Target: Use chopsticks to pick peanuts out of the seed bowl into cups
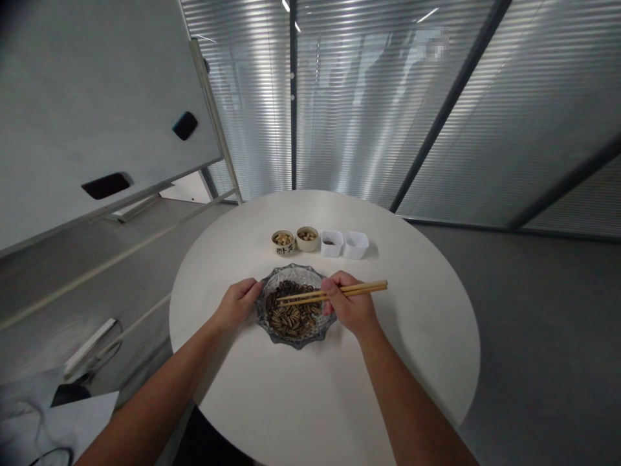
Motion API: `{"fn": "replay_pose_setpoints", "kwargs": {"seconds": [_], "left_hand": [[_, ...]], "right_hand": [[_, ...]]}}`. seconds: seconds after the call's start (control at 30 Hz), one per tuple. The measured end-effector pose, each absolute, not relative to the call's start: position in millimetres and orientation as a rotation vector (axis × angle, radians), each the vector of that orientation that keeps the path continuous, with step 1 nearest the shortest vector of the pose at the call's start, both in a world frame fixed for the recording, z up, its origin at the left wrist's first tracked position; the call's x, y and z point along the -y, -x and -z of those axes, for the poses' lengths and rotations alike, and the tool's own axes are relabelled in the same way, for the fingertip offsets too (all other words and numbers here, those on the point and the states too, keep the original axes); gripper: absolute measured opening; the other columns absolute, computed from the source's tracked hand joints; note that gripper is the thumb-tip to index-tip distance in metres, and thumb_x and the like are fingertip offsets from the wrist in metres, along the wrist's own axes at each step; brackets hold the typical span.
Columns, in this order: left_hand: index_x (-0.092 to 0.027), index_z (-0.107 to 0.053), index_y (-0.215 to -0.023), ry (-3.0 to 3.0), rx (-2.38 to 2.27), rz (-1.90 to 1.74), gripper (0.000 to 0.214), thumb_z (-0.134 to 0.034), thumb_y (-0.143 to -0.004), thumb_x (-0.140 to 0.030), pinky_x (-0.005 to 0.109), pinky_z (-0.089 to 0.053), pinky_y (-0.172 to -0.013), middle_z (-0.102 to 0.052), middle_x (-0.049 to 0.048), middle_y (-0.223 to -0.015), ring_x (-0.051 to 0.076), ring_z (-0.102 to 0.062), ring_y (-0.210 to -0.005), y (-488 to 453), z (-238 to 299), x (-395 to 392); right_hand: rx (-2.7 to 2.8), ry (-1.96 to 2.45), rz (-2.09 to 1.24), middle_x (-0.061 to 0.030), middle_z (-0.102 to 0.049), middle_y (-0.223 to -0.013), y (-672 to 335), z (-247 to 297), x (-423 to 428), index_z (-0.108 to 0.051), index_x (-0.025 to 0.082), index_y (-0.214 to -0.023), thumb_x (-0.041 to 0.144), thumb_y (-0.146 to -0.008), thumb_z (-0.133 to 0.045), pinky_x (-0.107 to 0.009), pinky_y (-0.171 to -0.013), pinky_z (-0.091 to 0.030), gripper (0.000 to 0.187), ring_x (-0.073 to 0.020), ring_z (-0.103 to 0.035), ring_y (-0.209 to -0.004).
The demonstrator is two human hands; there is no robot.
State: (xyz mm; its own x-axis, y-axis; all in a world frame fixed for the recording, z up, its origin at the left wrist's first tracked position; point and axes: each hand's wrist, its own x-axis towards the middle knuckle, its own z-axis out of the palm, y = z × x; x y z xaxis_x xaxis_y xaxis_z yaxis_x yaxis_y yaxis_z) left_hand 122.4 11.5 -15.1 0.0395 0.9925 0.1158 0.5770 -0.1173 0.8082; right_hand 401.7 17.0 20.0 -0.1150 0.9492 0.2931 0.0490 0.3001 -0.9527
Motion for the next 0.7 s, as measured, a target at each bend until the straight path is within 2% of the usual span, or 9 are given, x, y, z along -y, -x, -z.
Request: {"fn": "replay_pose_setpoints", "kwargs": {"seconds": [0.43, 0.7], "left_hand": [[-0.020, -0.048, -0.065, -1.752, -1.583, -0.964, 0.046, -0.044, -0.097, -0.052, 0.026, -0.031, -0.059, -0.046, -0.0023, -0.064, 0.014, -0.043, -0.065, -122.0, 18.8, -12.7], [-0.020, -0.048, -0.064, -1.733, -1.590, -0.972, 0.046, -0.045, -0.096, -0.053, 0.026, -0.030, -0.058, -0.045, -0.0022, -0.063, 0.014, -0.041, -0.064, -122.9, 19.4, -12.6]], "right_hand": [[1.573, 0.965, -1.094, 0.0018, -0.062, -0.049, -398.4, -15.0, -18.2, -0.067, 0.022, -0.079, 0.055, -0.094, -0.063, -0.027, -0.043, -0.049, 0.036, -0.0168, -0.061, -0.042], [1.481, 0.985, -1.028, 0.0037, -0.056, -0.044, -393.1, -13.9, -16.2, -0.066, 0.022, -0.073, 0.056, -0.094, -0.062, -0.025, -0.036, -0.043, 0.041, -0.0140, -0.054, -0.035]]}}
